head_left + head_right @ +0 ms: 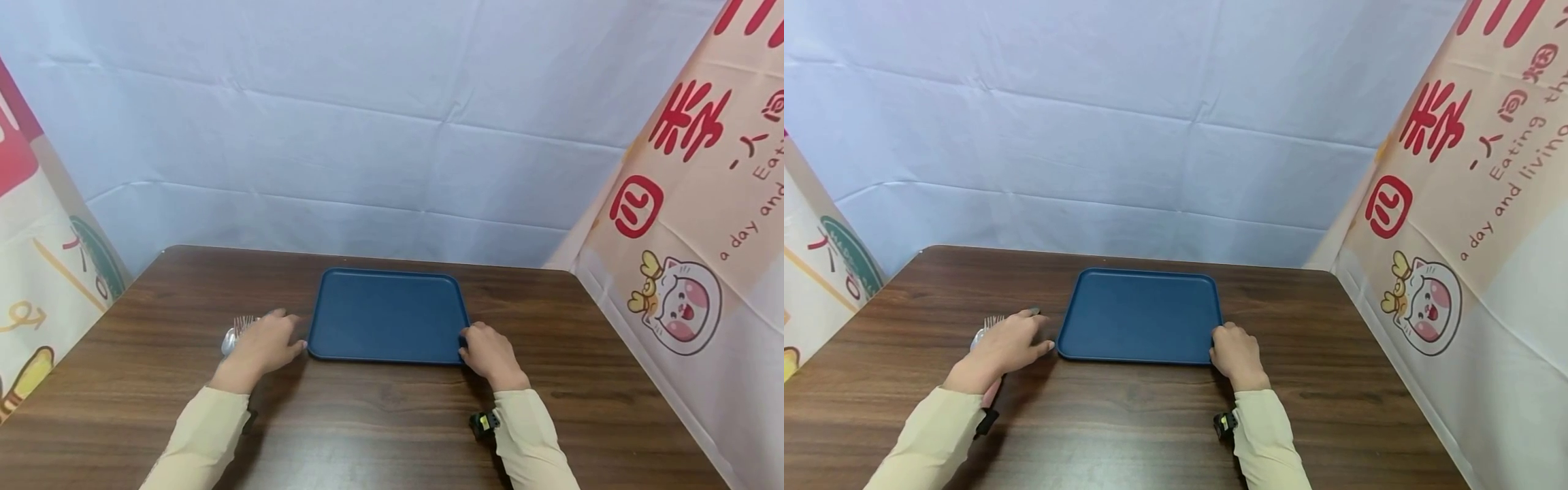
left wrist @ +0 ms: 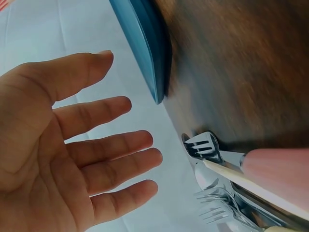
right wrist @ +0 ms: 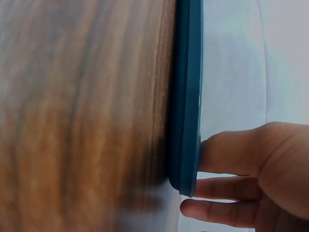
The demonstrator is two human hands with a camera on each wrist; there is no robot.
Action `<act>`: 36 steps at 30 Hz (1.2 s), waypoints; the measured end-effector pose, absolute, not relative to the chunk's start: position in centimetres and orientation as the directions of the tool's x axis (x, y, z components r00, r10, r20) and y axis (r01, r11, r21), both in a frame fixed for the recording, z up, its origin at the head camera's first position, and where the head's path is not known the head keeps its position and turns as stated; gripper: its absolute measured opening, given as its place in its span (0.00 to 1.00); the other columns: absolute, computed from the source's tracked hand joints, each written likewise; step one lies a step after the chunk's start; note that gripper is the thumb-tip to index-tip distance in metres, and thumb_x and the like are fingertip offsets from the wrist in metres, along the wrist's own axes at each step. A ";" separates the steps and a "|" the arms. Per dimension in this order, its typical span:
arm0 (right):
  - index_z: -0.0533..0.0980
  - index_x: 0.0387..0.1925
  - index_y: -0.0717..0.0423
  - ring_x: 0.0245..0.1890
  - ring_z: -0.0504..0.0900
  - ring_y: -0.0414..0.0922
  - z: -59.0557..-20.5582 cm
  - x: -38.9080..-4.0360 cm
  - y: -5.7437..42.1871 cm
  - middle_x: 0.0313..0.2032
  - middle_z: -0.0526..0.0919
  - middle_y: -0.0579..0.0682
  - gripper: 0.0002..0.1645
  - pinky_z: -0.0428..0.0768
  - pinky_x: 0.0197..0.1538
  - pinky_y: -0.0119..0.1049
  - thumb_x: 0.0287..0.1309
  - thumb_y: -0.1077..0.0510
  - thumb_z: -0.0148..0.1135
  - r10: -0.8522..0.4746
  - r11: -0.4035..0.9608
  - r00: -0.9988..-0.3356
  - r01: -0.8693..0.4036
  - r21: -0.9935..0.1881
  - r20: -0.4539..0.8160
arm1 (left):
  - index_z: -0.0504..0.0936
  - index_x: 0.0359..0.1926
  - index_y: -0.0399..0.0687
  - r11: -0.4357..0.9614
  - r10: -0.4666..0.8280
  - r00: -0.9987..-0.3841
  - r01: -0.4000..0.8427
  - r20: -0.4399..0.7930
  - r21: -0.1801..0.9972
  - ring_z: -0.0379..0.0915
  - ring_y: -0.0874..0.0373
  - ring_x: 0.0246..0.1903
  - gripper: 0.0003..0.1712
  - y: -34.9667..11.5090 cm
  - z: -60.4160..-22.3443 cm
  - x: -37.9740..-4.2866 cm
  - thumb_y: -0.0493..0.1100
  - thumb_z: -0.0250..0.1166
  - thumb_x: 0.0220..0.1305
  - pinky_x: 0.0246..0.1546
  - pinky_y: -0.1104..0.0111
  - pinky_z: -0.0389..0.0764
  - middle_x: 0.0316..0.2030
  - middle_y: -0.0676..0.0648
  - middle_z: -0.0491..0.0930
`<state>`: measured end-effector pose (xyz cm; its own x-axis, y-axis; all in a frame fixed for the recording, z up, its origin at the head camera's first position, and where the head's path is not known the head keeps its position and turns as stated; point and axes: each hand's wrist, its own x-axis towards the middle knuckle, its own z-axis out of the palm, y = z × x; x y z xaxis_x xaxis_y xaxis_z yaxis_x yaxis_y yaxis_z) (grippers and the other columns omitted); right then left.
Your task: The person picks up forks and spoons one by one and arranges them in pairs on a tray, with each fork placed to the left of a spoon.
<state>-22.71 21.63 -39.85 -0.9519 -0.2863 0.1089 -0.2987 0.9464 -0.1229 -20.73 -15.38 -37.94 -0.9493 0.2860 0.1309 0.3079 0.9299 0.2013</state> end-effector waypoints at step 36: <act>0.70 0.16 0.60 0.20 0.65 0.46 -39.9 -23.3 21.9 0.18 0.68 0.51 0.12 0.66 0.26 0.38 0.51 0.72 0.58 -0.270 0.930 -0.962 -0.273 -0.245 0.046 | 0.71 0.21 0.40 0.927 0.277 -0.961 0.269 0.006 0.260 0.64 0.54 0.20 0.09 -18.4 -38.0 -18.1 0.32 0.66 0.41 0.22 0.62 0.70 0.18 0.48 0.68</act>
<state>-23.29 21.90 -39.95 -0.9618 -0.2699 0.0460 -0.2728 0.9304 -0.2446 -18.12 -18.45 -37.96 -0.9608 0.2771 0.0056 0.2690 0.9275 0.2597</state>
